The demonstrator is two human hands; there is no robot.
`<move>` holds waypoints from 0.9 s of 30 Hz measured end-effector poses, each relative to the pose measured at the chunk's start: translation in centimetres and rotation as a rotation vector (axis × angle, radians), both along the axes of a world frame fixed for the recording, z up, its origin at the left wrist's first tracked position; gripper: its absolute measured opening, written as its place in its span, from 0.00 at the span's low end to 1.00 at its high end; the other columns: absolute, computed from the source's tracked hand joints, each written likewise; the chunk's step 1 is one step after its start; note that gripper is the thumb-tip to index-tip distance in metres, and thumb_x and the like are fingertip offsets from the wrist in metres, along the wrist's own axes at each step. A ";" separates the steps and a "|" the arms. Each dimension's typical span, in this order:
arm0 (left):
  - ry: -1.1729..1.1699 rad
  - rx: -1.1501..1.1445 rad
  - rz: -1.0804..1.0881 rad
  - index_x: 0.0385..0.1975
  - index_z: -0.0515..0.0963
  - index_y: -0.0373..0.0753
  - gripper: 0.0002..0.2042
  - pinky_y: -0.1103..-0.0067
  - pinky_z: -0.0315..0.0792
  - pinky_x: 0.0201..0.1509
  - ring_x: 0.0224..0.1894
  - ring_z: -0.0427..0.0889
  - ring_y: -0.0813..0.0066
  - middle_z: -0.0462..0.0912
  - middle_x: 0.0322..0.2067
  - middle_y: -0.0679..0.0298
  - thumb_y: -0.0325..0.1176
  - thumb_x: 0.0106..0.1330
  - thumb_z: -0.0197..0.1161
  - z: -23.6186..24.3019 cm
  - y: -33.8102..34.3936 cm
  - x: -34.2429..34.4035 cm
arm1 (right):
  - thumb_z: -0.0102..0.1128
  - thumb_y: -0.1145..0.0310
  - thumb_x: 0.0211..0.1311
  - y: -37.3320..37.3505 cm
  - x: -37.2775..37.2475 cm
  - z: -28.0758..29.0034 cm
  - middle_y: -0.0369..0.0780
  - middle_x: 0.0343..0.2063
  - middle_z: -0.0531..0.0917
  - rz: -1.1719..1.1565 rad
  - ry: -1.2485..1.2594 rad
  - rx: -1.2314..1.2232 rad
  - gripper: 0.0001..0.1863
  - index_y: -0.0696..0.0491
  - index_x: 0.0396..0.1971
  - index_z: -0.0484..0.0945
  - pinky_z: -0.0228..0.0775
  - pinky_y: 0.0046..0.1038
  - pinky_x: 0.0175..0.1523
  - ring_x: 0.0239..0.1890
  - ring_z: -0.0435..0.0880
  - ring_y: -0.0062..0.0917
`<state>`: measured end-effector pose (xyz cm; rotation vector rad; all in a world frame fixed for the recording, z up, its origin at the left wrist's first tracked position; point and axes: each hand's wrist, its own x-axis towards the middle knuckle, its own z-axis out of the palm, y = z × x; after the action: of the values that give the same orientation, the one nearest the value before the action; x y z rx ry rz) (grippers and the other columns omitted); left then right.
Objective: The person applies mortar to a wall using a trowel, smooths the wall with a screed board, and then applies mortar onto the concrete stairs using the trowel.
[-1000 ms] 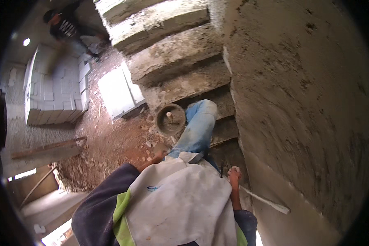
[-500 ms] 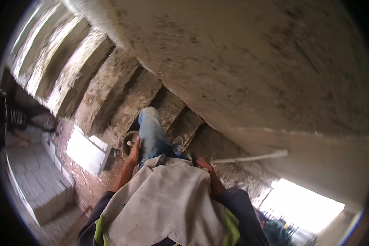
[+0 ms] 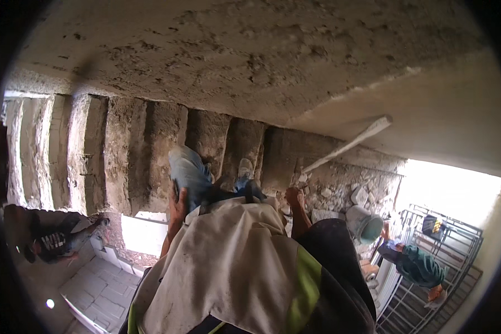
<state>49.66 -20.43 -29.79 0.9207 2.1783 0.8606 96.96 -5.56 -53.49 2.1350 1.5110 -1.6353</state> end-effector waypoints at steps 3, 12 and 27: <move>-0.168 -0.093 0.194 0.65 0.58 0.33 0.34 0.70 0.50 0.70 0.68 0.57 0.53 0.58 0.65 0.43 0.53 0.68 0.49 -1.5 -3.3 -1.0 | 0.50 0.55 0.65 -3.2 1.9 -1.9 0.41 0.43 0.77 0.051 -0.060 -0.060 0.20 0.49 0.52 0.70 0.73 0.39 0.43 0.42 0.79 0.33; -0.367 -0.946 0.038 0.59 0.68 0.38 0.30 0.68 0.69 0.48 0.49 0.75 0.60 0.73 0.53 0.53 0.57 0.66 0.49 -2.4 -14.6 -3.5 | 0.46 0.57 0.66 -1.0 5.6 -6.2 0.41 0.42 0.77 -0.105 -0.125 -0.050 0.18 0.47 0.53 0.68 0.73 0.41 0.41 0.41 0.79 0.35; -0.439 -0.046 0.412 0.65 0.60 0.42 0.31 0.66 0.71 0.52 0.55 0.75 0.56 0.72 0.57 0.53 0.54 0.67 0.54 -4.0 0.4 -8.0 | 0.58 0.53 0.57 21.3 14.1 10.0 0.54 0.46 0.77 -0.336 -0.486 0.987 0.28 0.61 0.49 0.72 0.67 0.41 0.53 0.49 0.76 0.46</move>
<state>41.68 -20.06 -33.83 0.2210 2.0060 1.0797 111.08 15.76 -43.47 3.0411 2.0768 -0.2357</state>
